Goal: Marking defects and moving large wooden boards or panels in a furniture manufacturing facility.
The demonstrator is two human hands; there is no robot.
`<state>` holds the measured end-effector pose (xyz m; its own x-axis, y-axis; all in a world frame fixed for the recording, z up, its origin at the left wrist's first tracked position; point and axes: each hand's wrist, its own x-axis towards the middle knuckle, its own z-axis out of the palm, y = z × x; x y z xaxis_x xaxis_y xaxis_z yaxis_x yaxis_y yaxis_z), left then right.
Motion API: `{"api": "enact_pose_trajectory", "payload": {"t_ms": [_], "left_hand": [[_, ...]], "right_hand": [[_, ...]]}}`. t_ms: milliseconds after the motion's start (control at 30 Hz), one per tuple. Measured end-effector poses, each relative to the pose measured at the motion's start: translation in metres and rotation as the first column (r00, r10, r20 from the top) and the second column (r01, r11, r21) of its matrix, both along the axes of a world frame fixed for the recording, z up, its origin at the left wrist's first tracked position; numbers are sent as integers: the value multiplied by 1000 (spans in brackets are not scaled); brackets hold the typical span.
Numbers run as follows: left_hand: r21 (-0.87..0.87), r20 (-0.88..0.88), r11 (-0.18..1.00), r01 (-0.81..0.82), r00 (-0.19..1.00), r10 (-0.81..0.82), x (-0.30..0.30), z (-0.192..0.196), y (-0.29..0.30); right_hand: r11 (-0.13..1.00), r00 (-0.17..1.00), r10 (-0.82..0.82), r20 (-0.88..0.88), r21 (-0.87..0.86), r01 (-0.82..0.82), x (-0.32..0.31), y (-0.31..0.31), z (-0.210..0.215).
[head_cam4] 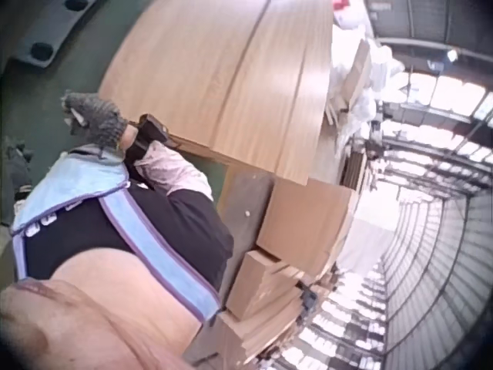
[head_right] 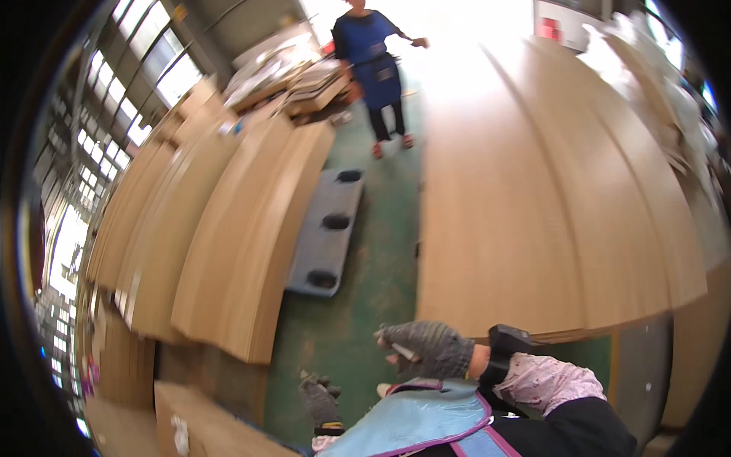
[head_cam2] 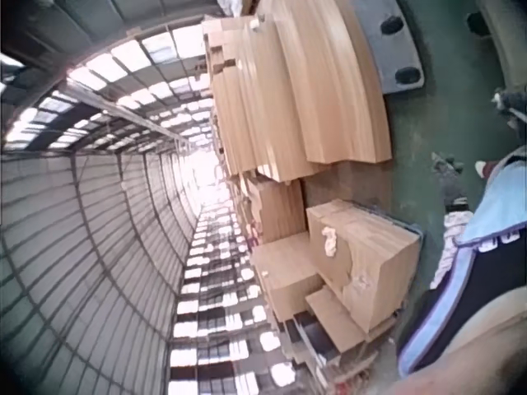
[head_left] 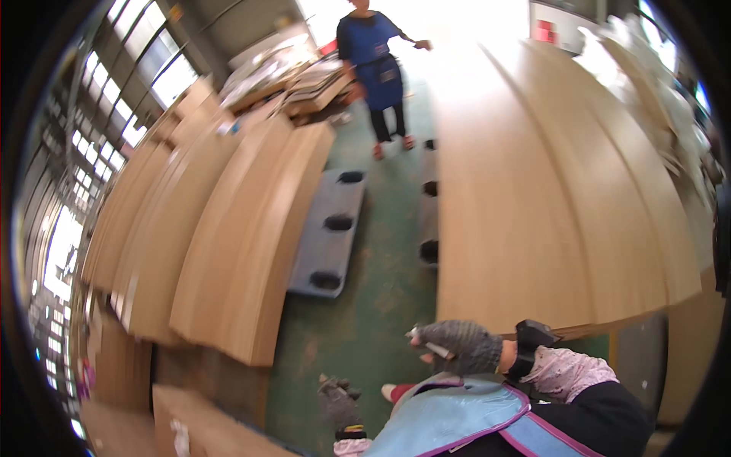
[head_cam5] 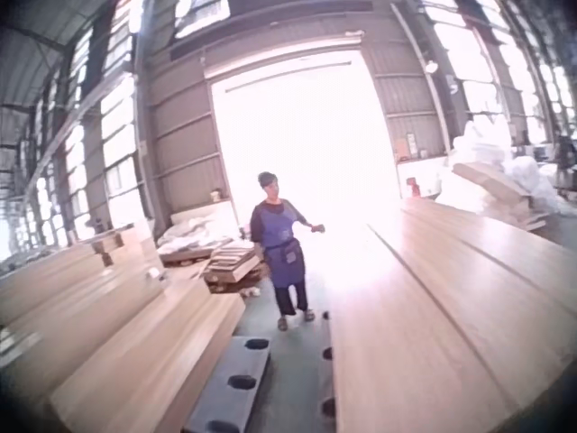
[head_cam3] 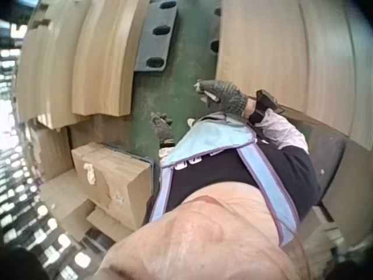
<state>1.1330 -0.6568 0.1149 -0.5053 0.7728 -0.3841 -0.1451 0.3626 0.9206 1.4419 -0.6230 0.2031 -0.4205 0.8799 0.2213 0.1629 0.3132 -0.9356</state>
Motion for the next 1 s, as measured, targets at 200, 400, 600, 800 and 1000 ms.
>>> {"api": "enact_pose_trajectory", "payload": {"t_ms": [200, 400, 600, 800, 1000], "left_hand": [[-134, 10, 984, -117, 993, 120, -97, 2, -32], [-122, 32, 961, -249, 967, 255, -213, 0, -25], [-185, -35, 977, -101, 995, 96, -270, -20, 31], [-291, -172, 957, -8, 984, -44, -353, -7, 125], [-278, -384, 945, -170, 922, 53, -486, -25, 160]], "right_hand": [[998, 999, 34, 14, 52, -35, -119, 39, 27], [978, 974, 211, 87, -27, -209, -234, 81, 22], [948, 945, 316, 83, -68, -311, -310, 153, 3], [939, 956, 292, -33, -180, -293, -409, 251, -13], [942, 954, 290, 72, 155, -298, -515, 357, -8]]}}
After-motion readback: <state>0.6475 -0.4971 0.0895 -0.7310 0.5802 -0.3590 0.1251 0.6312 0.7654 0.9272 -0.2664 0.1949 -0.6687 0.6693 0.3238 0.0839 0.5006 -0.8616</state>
